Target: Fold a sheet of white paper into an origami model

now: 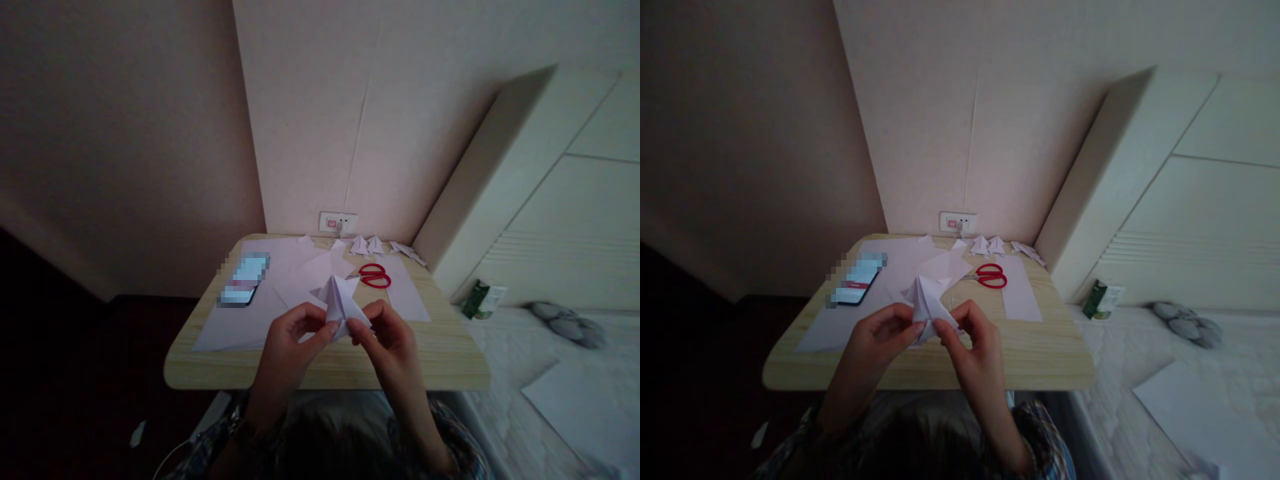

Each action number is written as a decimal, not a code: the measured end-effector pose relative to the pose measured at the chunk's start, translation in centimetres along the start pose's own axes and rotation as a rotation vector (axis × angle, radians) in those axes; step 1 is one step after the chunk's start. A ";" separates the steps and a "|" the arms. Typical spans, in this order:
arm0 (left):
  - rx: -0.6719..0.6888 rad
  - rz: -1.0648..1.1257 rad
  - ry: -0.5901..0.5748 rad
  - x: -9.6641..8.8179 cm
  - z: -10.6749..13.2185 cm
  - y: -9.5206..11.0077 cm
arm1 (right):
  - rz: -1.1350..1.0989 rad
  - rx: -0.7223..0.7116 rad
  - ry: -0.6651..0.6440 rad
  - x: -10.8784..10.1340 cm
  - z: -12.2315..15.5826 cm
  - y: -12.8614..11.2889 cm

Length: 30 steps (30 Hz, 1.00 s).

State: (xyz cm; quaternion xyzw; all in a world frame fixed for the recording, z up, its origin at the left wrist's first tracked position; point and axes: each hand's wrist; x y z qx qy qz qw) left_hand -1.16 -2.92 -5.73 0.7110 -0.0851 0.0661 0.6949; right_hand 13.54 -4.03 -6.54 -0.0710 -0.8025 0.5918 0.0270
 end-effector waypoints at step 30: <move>0.467 -0.418 0.221 0.7 2.3 0.2 | -0.286 -0.010 0.165 0.9 0.8 0.3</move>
Point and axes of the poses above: each hand's wrist, its own z-axis away from the middle knuckle, its own x-axis out of the palm, y = z × x
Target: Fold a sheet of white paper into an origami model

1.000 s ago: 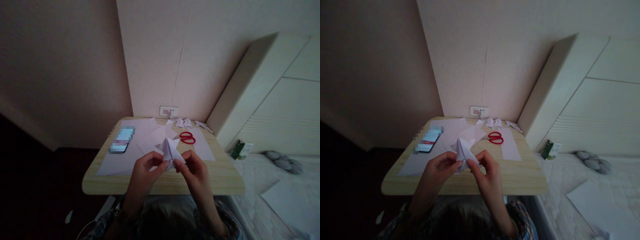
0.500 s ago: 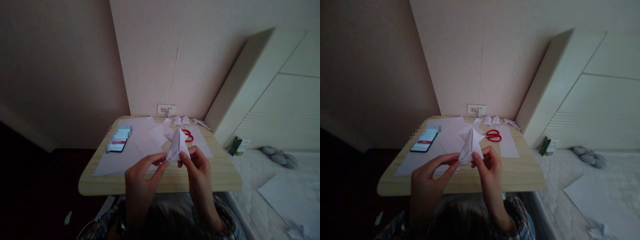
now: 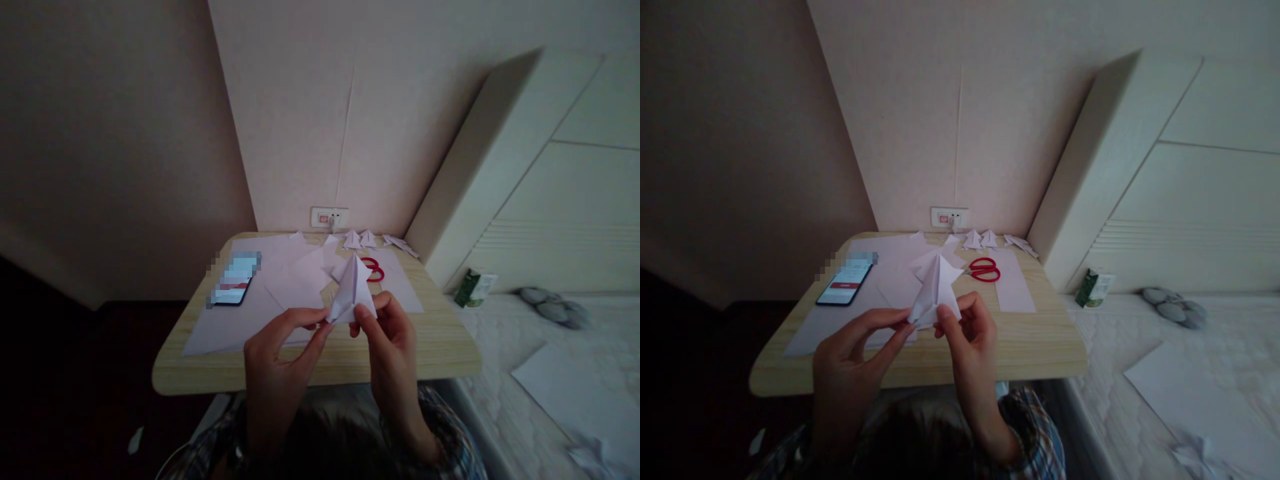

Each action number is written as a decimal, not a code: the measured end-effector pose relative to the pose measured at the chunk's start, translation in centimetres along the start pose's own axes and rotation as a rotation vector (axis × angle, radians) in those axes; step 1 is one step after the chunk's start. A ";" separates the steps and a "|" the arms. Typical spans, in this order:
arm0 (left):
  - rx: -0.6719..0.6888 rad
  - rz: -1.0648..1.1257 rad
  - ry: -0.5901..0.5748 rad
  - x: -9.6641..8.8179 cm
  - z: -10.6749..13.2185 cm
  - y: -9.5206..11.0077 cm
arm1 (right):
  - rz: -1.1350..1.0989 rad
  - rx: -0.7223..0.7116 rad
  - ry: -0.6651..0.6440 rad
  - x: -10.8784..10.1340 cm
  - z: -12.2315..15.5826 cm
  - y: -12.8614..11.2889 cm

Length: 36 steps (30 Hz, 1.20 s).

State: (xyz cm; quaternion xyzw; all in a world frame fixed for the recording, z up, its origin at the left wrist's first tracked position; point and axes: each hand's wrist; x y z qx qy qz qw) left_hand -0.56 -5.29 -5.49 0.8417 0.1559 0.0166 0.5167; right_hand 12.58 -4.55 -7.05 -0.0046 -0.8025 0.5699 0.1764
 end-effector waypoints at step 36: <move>-0.441 0.440 -0.178 0.4 -0.7 -0.1 | 0.192 -0.137 -0.151 0.1 0.9 0.1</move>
Point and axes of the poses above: each hand's wrist, its own z-axis away from the middle knuckle, its own x-axis out of the palm, y = z × x
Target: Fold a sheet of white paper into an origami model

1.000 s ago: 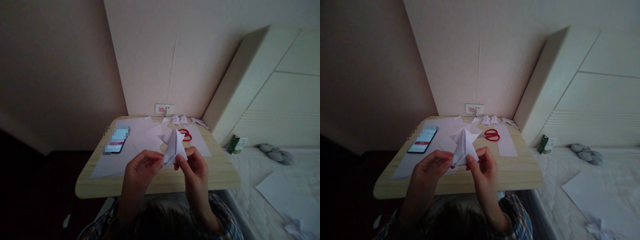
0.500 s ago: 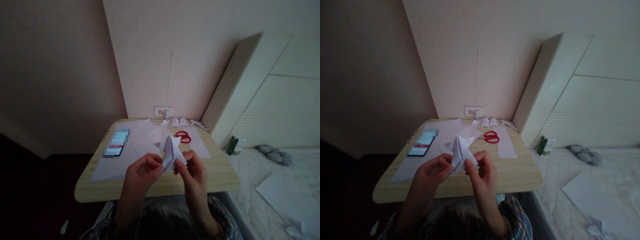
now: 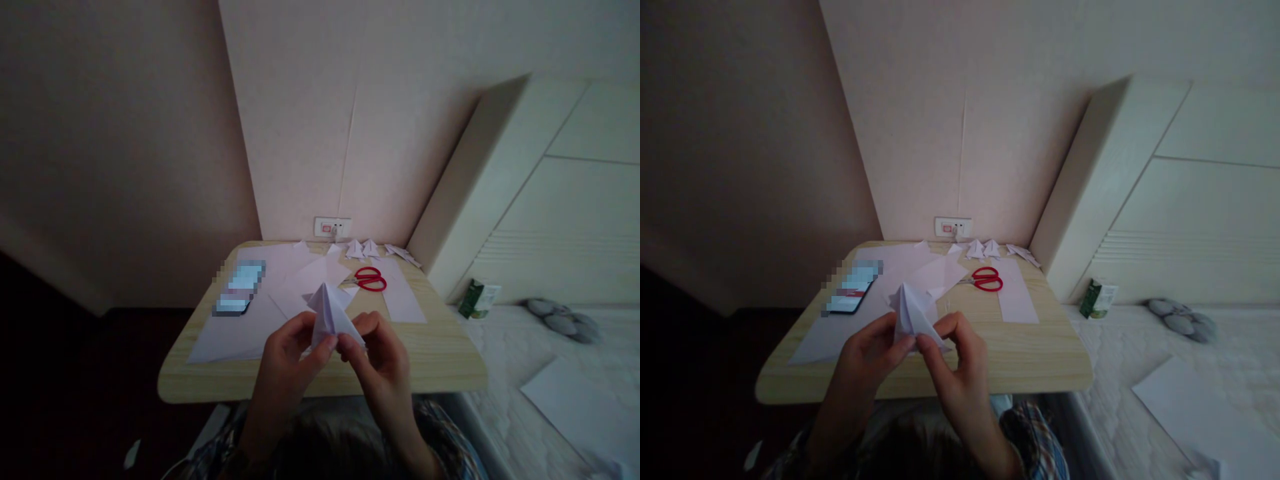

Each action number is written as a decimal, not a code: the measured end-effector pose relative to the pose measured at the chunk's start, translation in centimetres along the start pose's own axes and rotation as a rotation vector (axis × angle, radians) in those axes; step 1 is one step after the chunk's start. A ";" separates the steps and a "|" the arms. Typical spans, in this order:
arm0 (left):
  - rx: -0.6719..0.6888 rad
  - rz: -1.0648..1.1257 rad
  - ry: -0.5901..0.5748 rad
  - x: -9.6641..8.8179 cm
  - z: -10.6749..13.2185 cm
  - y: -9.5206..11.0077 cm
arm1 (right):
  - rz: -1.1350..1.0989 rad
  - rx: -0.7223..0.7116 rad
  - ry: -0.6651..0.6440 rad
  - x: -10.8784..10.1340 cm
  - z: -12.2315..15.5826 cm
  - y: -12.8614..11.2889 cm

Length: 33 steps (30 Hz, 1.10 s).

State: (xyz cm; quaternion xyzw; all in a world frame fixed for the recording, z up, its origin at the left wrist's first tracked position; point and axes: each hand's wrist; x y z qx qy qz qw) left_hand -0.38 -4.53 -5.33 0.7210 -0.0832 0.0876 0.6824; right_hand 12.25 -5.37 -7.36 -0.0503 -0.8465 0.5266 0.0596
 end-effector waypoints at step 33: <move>0.224 0.018 0.020 -0.3 0.6 0.7 | 0.076 -0.341 0.133 -1.8 -0.9 0.2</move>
Point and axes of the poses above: each hand's wrist, its own z-axis away from the middle knuckle, its own x-axis out of the palm, y = z × x
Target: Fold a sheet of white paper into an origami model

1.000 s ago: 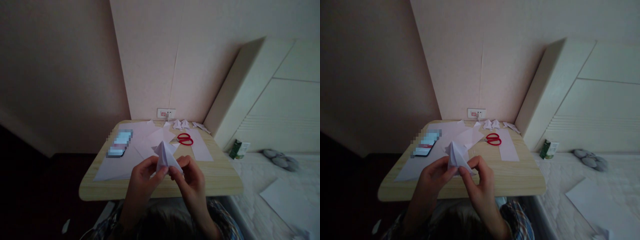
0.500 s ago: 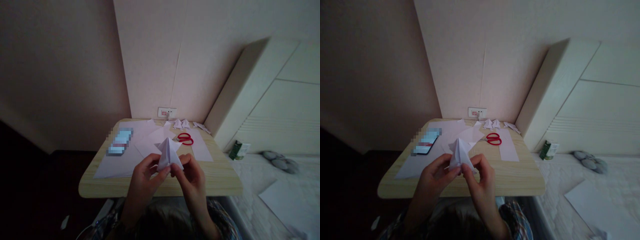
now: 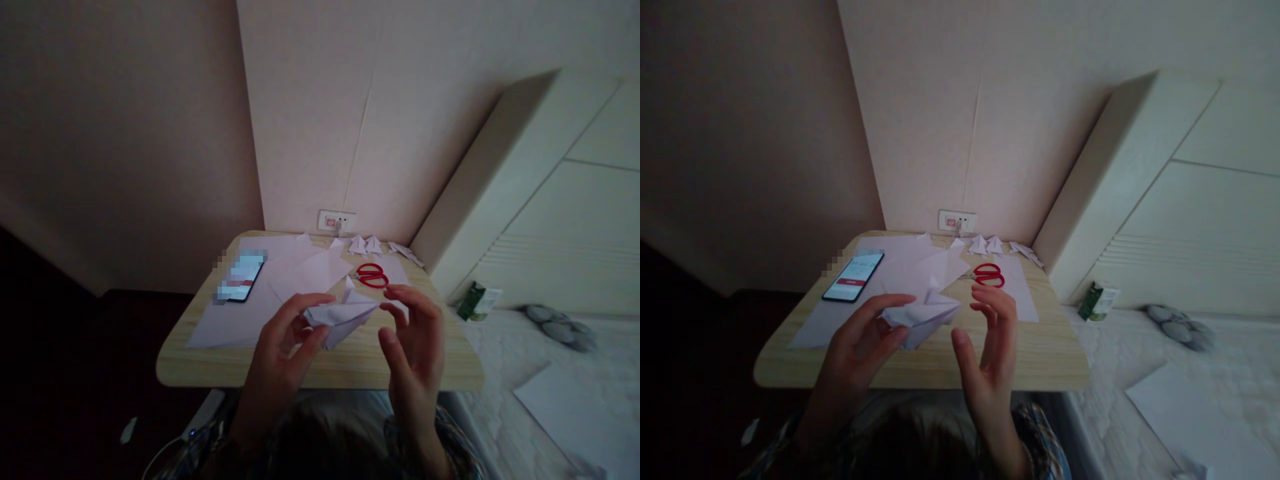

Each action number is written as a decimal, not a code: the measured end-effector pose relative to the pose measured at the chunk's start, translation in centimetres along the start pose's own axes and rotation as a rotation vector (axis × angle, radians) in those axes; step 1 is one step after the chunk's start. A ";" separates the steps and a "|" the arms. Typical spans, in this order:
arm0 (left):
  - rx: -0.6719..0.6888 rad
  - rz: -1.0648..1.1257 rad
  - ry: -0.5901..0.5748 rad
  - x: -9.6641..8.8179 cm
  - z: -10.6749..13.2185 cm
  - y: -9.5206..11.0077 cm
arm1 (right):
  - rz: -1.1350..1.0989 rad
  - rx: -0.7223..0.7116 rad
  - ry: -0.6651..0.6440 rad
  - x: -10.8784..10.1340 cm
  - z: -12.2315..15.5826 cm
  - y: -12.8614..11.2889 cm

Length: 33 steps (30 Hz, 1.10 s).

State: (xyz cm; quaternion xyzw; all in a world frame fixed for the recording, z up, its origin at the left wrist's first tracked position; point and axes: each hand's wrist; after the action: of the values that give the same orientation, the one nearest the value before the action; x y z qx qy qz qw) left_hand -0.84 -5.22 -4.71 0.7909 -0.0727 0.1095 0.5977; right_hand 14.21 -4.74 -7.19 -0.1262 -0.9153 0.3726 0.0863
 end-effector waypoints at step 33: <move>0.269 -0.338 0.095 -0.2 0.7 -0.4 | 0.291 -0.237 -0.276 -0.3 -0.3 -1.6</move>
State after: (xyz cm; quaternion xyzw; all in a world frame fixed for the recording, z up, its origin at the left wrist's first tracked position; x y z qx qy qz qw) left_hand -0.85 -5.76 -5.31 0.8585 0.1043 0.0535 0.4993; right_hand 14.30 -5.75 -5.87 -0.2138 -0.9280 0.2848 -0.1097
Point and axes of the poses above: each hand's wrist, its own z-axis away from the middle knuckle, its own x-axis out of the palm, y = z × x
